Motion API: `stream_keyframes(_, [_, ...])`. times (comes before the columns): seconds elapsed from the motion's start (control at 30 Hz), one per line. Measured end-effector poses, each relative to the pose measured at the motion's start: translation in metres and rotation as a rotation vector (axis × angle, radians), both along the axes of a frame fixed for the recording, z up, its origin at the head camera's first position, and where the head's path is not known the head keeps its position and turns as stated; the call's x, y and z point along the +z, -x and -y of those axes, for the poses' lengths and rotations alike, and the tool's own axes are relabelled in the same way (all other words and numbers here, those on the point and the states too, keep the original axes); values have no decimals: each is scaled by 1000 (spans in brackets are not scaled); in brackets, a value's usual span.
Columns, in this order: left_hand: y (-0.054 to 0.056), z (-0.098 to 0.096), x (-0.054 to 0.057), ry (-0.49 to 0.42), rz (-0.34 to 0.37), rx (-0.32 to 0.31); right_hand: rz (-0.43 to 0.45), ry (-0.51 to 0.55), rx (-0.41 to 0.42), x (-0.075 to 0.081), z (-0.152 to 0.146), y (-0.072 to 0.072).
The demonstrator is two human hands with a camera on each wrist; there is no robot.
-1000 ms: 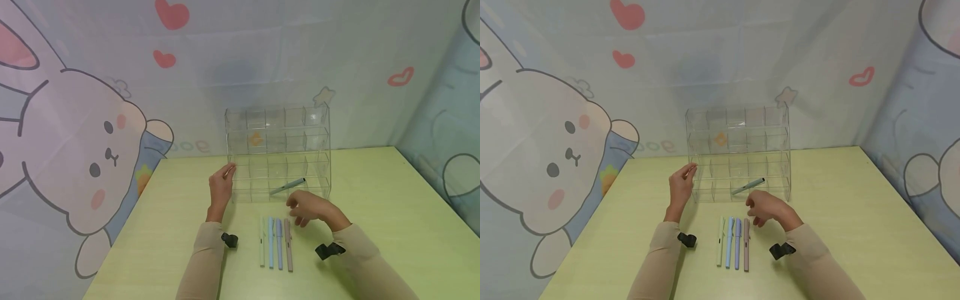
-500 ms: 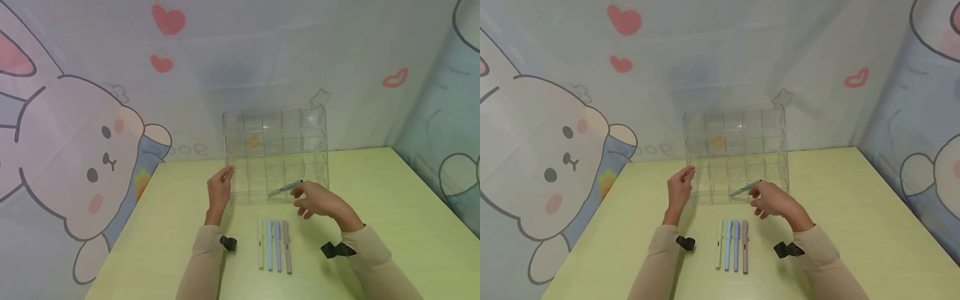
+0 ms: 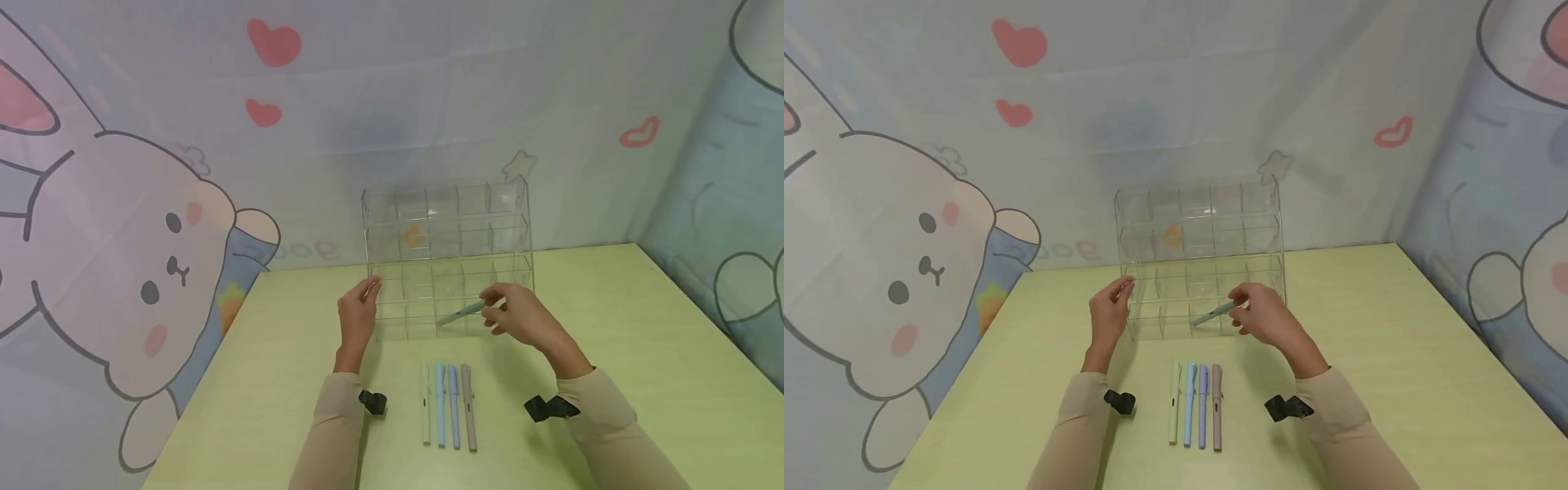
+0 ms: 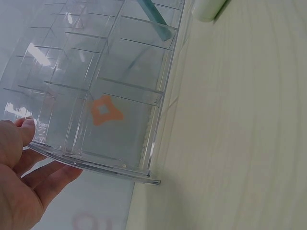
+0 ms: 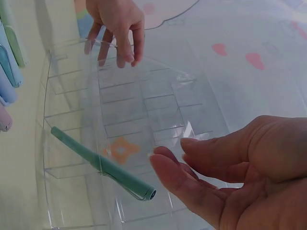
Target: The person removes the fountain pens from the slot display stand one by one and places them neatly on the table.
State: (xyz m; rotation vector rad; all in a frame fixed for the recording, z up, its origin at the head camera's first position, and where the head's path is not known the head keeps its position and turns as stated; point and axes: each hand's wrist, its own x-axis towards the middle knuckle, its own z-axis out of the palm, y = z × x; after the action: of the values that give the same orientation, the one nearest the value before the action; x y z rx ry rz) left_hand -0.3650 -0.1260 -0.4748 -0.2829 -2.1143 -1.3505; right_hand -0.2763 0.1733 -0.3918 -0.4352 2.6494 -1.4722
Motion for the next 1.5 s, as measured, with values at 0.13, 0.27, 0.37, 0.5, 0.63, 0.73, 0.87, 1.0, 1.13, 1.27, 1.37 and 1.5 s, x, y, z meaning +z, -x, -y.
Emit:
stream_keyframes(0.13, [0, 0, 1, 3, -6, 4, -82, 8, -40, -1, 0, 2])
stream_keyframes(0.27, [0, 0, 1, 16, -8, 15, -225, -5, -78, -4, 3, 4])
stream_keyframes(0.37, [-1, 0, 1, 28, -6, 24, -337, -31, -109, -6, 4, 5])
stream_keyframes(0.5, [-2, -1, 1, 26, -2, 25, -421, -49, -154, -9, 4, 6])
stream_keyframes(0.63, [-3, -1, 2, 22, 16, 23, -443, -52, -199, -12, 3, 8])
stream_keyframes(0.73, [-3, -1, 3, 21, 28, 25, -456, -53, -219, -13, 1, 10])
stream_keyframes(0.87, [-2, -1, 3, 19, 25, 25, -493, -69, -240, -16, 0, 14])
stream_keyframes(1.0, [-1, 0, 2, 17, 18, 26, -498, -79, -258, -21, -1, 17])
stream_keyframes(1.13, [-3, -1, 3, 14, 18, 25, -504, -57, -244, -27, 0, 22])
stream_keyframes(1.27, [-4, -1, 5, 11, 26, 26, -551, -20, -205, -37, 1, 29])
stream_keyframes(1.37, [-5, -1, 6, 4, 34, 23, -589, 4, -186, -44, 0, 33])
stream_keyframes(1.5, [-7, -1, 6, -1, 40, 21, -607, 23, -174, -51, 0, 37])
